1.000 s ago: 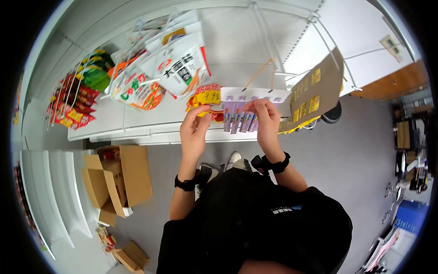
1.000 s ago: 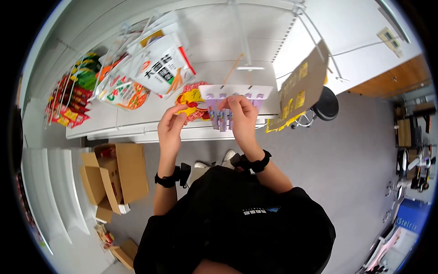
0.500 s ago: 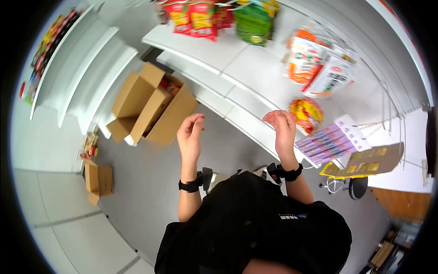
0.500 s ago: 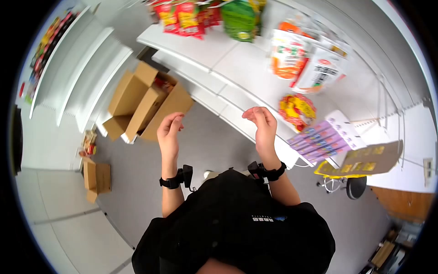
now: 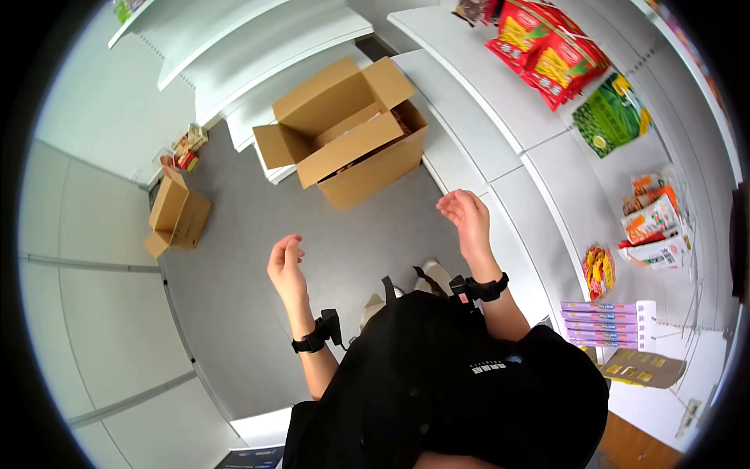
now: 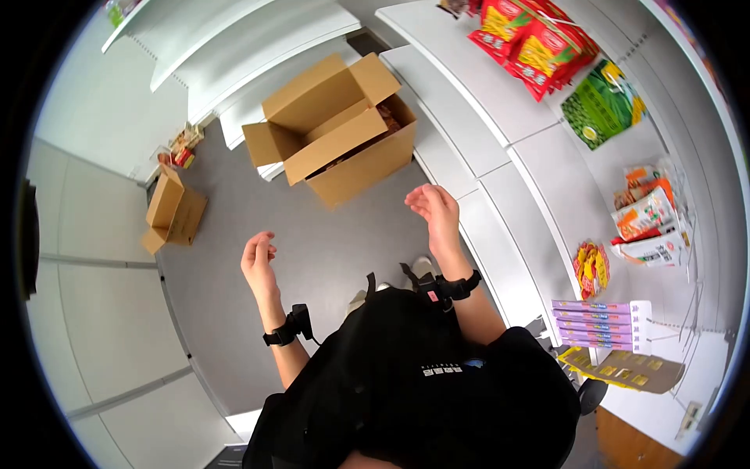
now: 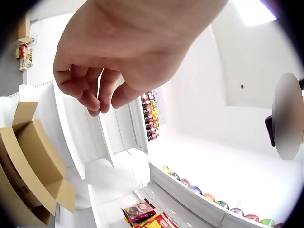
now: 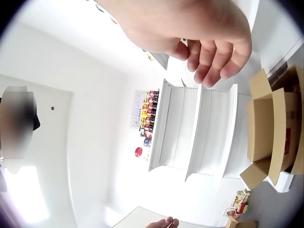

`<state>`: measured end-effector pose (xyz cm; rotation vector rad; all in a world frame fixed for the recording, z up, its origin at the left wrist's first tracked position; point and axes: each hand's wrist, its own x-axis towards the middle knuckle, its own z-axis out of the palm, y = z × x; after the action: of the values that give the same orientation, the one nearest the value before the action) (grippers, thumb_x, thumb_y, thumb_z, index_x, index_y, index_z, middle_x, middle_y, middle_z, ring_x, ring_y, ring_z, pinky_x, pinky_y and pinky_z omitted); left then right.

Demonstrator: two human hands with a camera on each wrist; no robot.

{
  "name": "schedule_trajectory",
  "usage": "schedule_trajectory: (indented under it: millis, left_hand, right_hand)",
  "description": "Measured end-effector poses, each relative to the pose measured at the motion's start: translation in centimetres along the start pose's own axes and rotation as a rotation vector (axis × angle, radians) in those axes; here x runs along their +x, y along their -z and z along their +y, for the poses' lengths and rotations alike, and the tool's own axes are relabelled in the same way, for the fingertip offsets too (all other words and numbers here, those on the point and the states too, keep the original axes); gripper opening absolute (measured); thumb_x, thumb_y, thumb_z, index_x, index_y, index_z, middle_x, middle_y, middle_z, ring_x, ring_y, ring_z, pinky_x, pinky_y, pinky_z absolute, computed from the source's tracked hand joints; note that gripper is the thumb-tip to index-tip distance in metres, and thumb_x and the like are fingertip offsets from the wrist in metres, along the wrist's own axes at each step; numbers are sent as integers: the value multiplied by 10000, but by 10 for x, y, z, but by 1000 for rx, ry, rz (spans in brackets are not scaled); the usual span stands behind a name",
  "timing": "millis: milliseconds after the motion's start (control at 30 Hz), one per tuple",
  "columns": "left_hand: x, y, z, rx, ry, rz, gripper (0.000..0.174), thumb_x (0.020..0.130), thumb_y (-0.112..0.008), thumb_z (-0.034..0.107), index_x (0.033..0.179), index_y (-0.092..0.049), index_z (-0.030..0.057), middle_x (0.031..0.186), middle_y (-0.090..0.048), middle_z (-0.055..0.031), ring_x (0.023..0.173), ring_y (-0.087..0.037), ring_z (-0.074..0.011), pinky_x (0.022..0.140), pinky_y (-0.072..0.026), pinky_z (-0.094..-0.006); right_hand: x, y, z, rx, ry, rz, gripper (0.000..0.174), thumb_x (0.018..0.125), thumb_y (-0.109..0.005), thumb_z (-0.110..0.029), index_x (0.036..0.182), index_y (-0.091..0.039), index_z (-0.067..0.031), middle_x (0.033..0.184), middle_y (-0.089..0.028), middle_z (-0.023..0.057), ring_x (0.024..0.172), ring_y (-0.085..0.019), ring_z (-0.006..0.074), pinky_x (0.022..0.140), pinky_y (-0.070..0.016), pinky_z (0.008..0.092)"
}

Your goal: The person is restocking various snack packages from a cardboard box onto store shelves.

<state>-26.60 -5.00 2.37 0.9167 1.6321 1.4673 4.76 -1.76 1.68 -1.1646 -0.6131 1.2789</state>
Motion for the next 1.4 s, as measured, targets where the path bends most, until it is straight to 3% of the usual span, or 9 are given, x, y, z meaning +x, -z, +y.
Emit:
schedule_trajectory:
  millis: [400, 700, 833, 1000, 1100, 1200, 1333, 1400]
  left_hand:
    - [110, 36, -24, 39, 122, 273, 187, 884, -563, 187, 923, -657, 30, 897, -645, -11, 678, -502, -64, 652, -399, -227]
    - [220, 10, -21, 101, 176, 213, 224, 890, -568, 205, 993, -651, 24, 911, -655, -24, 718, -538, -84, 669, -418, -228]
    - [272, -3, -35, 149, 256, 94, 240, 896, -563, 233, 1008, -647, 39, 960, -651, -16, 750, -538, -83, 681, -419, -224]
    - [368, -13, -45, 218, 268, -99, 255, 892, -564, 250, 996, -651, 34, 948, -648, -19, 759, -542, -95, 687, -421, -236]
    - [435, -27, -53, 255, 238, -239, 258, 887, -560, 248, 971, -658, 25, 909, -644, -24, 755, -545, -105, 678, -420, -237]
    - [491, -61, -61, 298, 186, -390, 269, 874, -588, 226, 974, -647, -17, 808, -626, -41, 719, -557, -100, 636, -423, -233]
    - [537, -124, -90, 267, 175, -634, 242, 859, -604, 193, 976, -644, -15, 792, -628, -45, 688, -561, -102, 629, -445, -244]
    - [547, -158, -114, 272, 259, -730, 231, 852, -611, 175, 979, -642, -15, 781, -630, -50, 667, -563, -105, 628, -453, -249]
  right_hand:
    - [171, -95, 57, 92, -256, -74, 234, 903, -512, -248, 919, -565, -21, 877, -630, 101, 848, -618, 203, 762, -480, 306]
    - [291, -176, 88, 155, -460, -151, 252, 895, -520, -279, 947, -557, -34, 914, -627, 101, 873, -609, 191, 776, -482, 306]
    - [319, -190, 98, 186, -492, -115, 270, 895, -519, -289, 983, -547, -35, 962, -618, 103, 905, -601, 199, 814, -474, 327]
    - [348, -184, 114, 314, -543, 96, 256, 887, -527, -267, 1007, -536, -40, 1052, -591, 105, 982, -569, 225, 862, -463, 338]
    - [362, -178, 123, 463, -492, 253, 277, 879, -537, -235, 1043, -512, -13, 1045, -587, 132, 928, -582, 244, 836, -475, 361]
    - [390, -159, 146, 611, -541, 406, 260, 864, -536, -191, 1046, -508, -7, 1069, -573, 150, 938, -573, 257, 823, -484, 376]
    - [425, -155, 167, 637, -569, 750, 303, 848, -540, -189, 1087, -507, -5, 1092, -561, 171, 963, -564, 281, 841, -480, 392]
    - [438, -146, 181, 610, -541, 619, 330, 853, -550, -220, 1105, -508, -11, 1094, -563, 176, 982, -557, 295, 864, -467, 405]
